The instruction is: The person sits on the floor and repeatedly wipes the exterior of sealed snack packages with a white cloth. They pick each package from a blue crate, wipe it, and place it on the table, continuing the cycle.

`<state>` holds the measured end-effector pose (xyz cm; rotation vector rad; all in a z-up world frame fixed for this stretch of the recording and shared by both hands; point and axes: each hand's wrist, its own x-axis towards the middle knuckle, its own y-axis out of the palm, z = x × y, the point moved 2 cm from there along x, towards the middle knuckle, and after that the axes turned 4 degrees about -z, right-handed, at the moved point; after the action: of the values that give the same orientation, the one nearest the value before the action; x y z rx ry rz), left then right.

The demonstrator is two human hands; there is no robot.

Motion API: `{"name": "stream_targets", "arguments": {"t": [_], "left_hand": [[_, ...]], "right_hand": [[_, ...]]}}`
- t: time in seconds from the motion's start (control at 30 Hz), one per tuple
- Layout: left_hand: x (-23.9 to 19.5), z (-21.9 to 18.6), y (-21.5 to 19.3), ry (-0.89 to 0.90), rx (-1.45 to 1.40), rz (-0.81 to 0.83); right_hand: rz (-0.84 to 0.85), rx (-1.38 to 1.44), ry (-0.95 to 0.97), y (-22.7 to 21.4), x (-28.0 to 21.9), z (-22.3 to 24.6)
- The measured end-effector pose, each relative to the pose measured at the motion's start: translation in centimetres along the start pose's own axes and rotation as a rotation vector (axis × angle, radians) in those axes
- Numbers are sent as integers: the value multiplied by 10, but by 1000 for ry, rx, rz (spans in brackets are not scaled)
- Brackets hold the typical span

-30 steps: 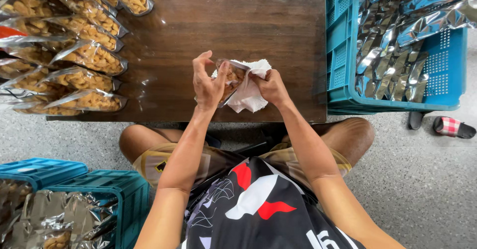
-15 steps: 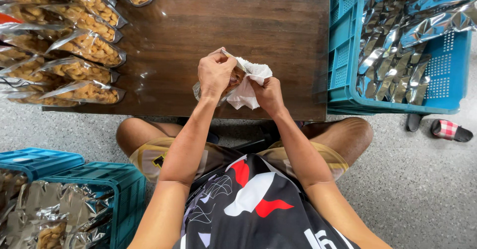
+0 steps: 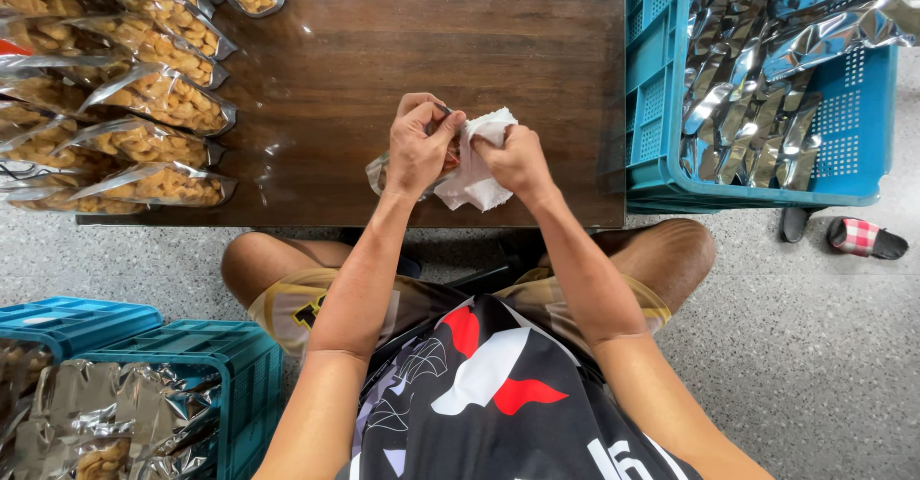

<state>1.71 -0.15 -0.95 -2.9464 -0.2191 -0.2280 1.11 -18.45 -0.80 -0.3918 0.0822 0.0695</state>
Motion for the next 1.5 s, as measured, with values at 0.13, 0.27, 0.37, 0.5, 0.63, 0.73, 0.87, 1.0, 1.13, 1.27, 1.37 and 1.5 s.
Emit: {"name": "stream_targets", "arguments": {"t": [0.13,0.27,0.37,0.5,0.63,0.73,0.87,1.0,1.13,1.27,1.37,1.5], "left_hand": [[-3,3,0,284,-39,113],[-3,7,4,315,-25,160],[-1,4,2,274,-21,139],[6,-9,-6,424,26,62],[-2,-8,-2,386,34,84],[-2,-8,-5,341,-15,84],[5,-13,-20,427,33,41],[-2,-17,-43,475,225,32],[-27,-24,-77,532,610,-83],[-41,-6,-87,175,638,-216],[-30,14,-98,230,624,-318],[3,43,-107,154,221,-317]], "right_hand": [[12,-30,-76,-9,9,9],[27,-416,-107,-8,20,21],[64,-465,-75,-8,20,25],[127,-314,-133,-10,23,28],[44,-530,-42,-5,20,17],[7,-553,-12,4,22,20],[84,-239,-167,8,17,33],[65,-60,-55,5,5,39],[29,-200,-95,12,3,66],[40,-54,-205,30,-6,87],[54,-59,-294,55,-3,92],[57,-175,-338,91,29,92]]}}
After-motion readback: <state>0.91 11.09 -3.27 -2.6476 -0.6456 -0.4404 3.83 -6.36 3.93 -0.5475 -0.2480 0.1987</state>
